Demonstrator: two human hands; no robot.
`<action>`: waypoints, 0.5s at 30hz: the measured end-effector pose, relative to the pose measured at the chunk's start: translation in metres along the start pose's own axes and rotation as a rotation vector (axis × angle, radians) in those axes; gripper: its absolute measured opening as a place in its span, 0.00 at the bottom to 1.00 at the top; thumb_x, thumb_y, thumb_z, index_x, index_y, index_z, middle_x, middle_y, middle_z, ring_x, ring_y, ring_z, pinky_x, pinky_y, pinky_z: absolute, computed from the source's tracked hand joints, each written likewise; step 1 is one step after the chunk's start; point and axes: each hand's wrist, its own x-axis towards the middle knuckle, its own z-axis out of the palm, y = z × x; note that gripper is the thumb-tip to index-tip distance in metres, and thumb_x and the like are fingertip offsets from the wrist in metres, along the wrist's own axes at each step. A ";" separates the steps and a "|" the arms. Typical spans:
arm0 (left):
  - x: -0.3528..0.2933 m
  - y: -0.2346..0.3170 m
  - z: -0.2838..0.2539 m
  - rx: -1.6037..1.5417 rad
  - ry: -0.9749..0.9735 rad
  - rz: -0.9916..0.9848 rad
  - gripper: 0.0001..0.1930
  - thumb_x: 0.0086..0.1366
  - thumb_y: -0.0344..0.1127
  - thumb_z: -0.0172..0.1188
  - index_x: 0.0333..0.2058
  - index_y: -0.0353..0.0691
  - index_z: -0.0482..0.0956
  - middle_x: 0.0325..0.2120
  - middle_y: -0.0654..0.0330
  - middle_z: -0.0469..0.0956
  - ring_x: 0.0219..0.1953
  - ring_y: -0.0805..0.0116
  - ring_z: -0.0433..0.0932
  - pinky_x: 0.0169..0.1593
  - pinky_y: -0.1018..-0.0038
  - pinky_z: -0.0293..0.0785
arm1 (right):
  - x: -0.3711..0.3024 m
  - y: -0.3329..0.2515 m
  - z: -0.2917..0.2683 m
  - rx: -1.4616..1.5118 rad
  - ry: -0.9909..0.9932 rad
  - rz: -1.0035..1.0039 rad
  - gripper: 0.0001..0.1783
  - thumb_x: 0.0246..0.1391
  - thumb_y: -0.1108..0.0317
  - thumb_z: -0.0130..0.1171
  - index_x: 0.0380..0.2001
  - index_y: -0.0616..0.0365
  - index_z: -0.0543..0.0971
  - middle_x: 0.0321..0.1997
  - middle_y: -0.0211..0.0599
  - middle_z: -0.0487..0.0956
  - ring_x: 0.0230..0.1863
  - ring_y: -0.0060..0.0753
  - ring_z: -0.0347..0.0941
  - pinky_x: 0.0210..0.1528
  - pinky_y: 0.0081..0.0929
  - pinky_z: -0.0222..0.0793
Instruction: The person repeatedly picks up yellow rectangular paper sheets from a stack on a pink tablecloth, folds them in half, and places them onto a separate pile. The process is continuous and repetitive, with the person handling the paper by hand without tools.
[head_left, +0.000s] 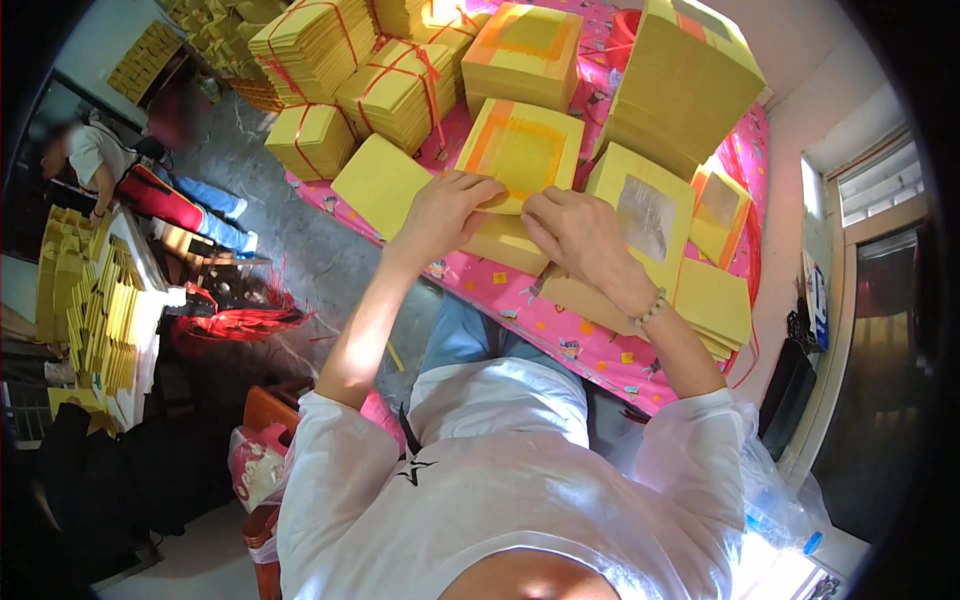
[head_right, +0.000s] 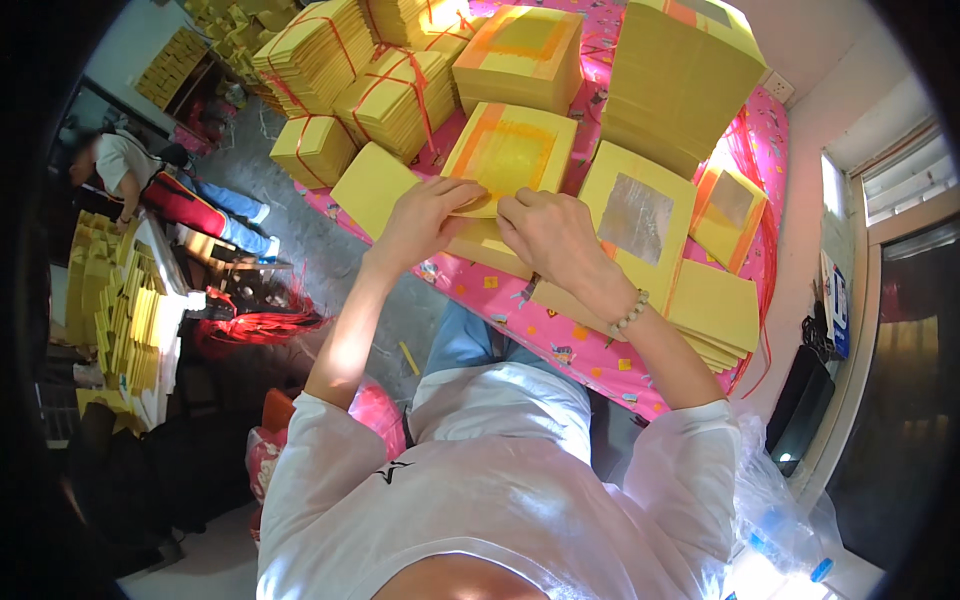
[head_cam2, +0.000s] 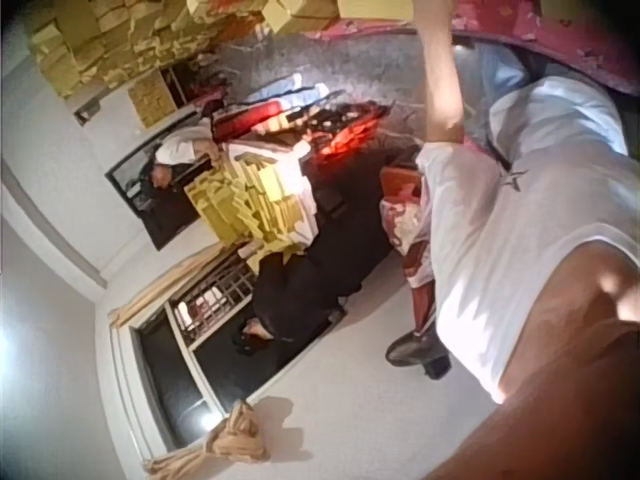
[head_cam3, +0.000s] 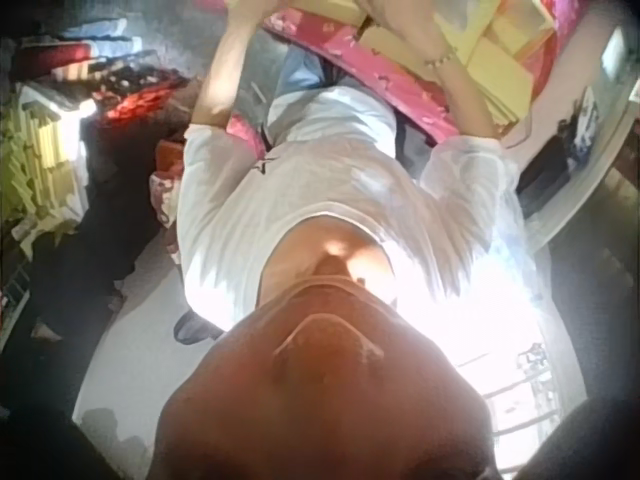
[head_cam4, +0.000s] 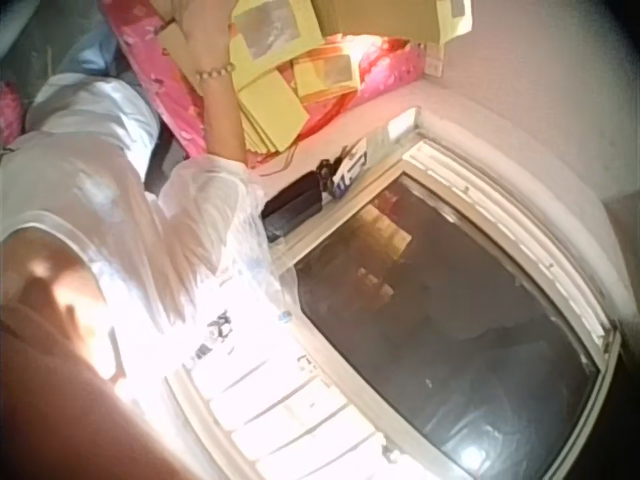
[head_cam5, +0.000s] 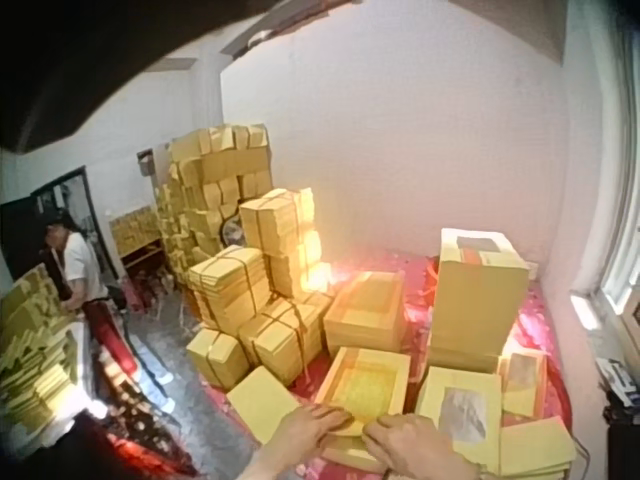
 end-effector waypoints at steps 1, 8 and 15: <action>0.003 0.001 0.000 0.024 0.014 -0.016 0.13 0.55 0.27 0.60 0.41 0.41 0.78 0.36 0.57 0.79 0.44 0.55 0.75 0.46 0.65 0.71 | 0.001 0.001 -0.001 0.040 0.098 -0.015 0.13 0.49 0.64 0.60 0.35 0.60 0.75 0.34 0.43 0.74 0.36 0.46 0.75 0.37 0.34 0.72; 0.005 0.001 -0.007 -0.297 0.239 -0.138 0.12 0.61 0.28 0.56 0.44 0.39 0.77 0.33 0.57 0.80 0.34 0.62 0.78 0.39 0.70 0.72 | 0.001 0.016 0.000 0.571 0.404 0.468 0.41 0.45 0.66 0.68 0.60 0.59 0.58 0.59 0.48 0.61 0.60 0.46 0.62 0.58 0.38 0.65; -0.007 0.021 -0.012 -1.064 0.059 -0.229 0.15 0.67 0.35 0.54 0.49 0.35 0.75 0.32 0.67 0.78 0.36 0.81 0.73 0.41 0.80 0.70 | -0.002 0.034 0.015 1.120 0.220 0.312 0.49 0.44 0.69 0.70 0.64 0.62 0.50 0.65 0.44 0.58 0.66 0.38 0.56 0.65 0.36 0.53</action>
